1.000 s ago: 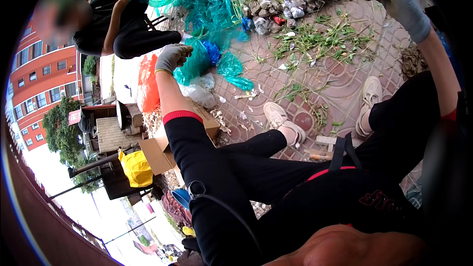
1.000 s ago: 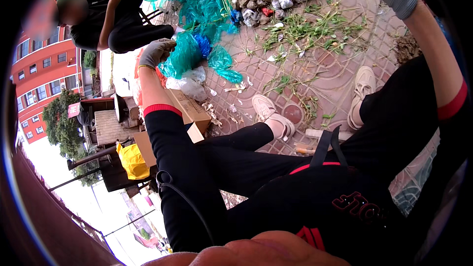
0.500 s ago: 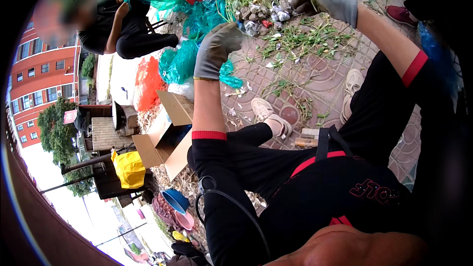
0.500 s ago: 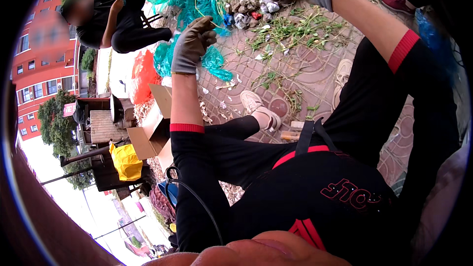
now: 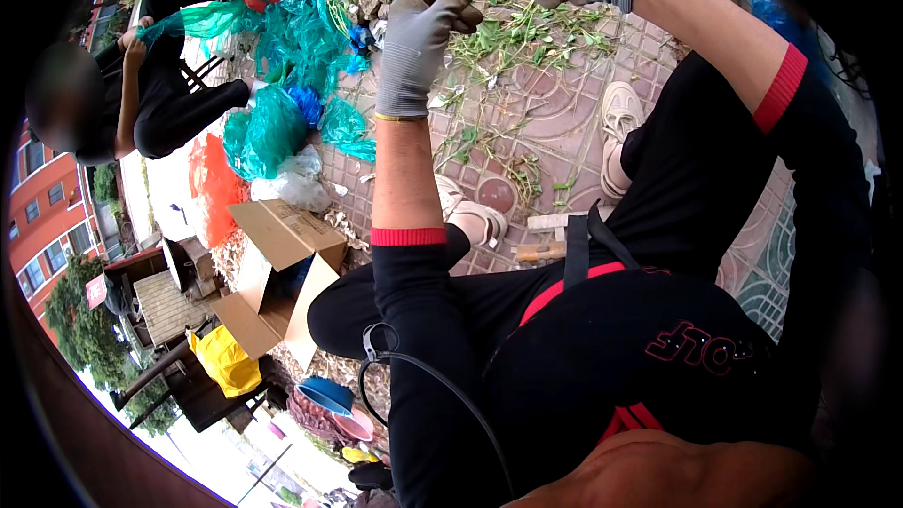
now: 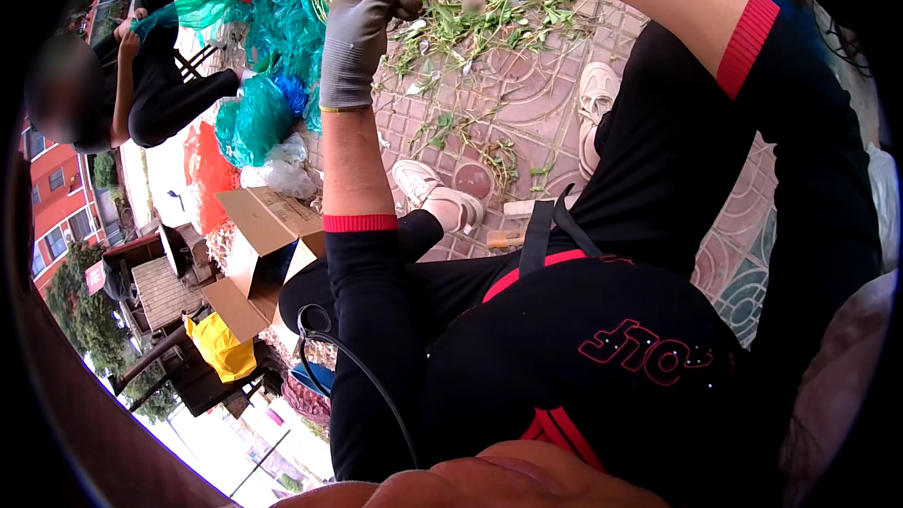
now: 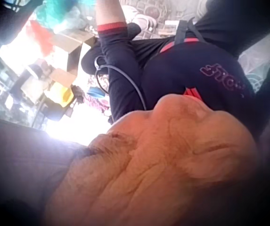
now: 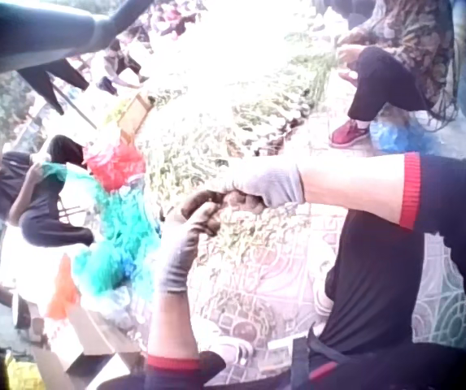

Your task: The person sits on the ground outdoors, wearing gloves, and cleans garlic bulbs by hand. They remove the dry outer skins and trim the roots and stems, placing the cleaned bulbs into a green mesh bag.

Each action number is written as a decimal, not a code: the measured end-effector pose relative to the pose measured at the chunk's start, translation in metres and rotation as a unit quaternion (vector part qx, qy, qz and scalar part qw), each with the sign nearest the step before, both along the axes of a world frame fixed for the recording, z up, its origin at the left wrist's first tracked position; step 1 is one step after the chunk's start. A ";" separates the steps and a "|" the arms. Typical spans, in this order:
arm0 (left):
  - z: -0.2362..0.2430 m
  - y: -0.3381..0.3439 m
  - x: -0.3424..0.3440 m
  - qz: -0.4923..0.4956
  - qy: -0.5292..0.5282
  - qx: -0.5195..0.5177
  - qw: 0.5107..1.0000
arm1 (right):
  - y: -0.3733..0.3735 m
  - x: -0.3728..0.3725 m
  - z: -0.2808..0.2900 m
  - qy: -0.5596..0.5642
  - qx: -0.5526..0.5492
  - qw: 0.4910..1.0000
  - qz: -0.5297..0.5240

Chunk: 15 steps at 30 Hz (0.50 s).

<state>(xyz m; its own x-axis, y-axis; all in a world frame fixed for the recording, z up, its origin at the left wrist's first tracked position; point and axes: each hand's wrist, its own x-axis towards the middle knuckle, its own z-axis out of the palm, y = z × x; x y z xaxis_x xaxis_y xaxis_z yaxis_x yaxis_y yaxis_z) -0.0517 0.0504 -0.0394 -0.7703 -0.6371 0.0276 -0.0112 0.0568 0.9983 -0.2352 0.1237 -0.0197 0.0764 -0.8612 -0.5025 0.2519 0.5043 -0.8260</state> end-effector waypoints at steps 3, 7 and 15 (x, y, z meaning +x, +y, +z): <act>-0.021 -0.031 0.009 0.085 0.069 0.039 0.993 | 0.009 -0.026 0.027 -0.124 -0.185 0.971 -0.091; -0.156 -0.063 0.044 0.051 -0.330 -0.207 0.920 | 0.022 -0.007 0.059 -0.087 -0.312 0.904 -0.280; -0.327 0.007 0.019 0.106 -0.483 -0.233 0.837 | 0.013 -0.048 0.030 -0.284 -0.163 0.911 -0.252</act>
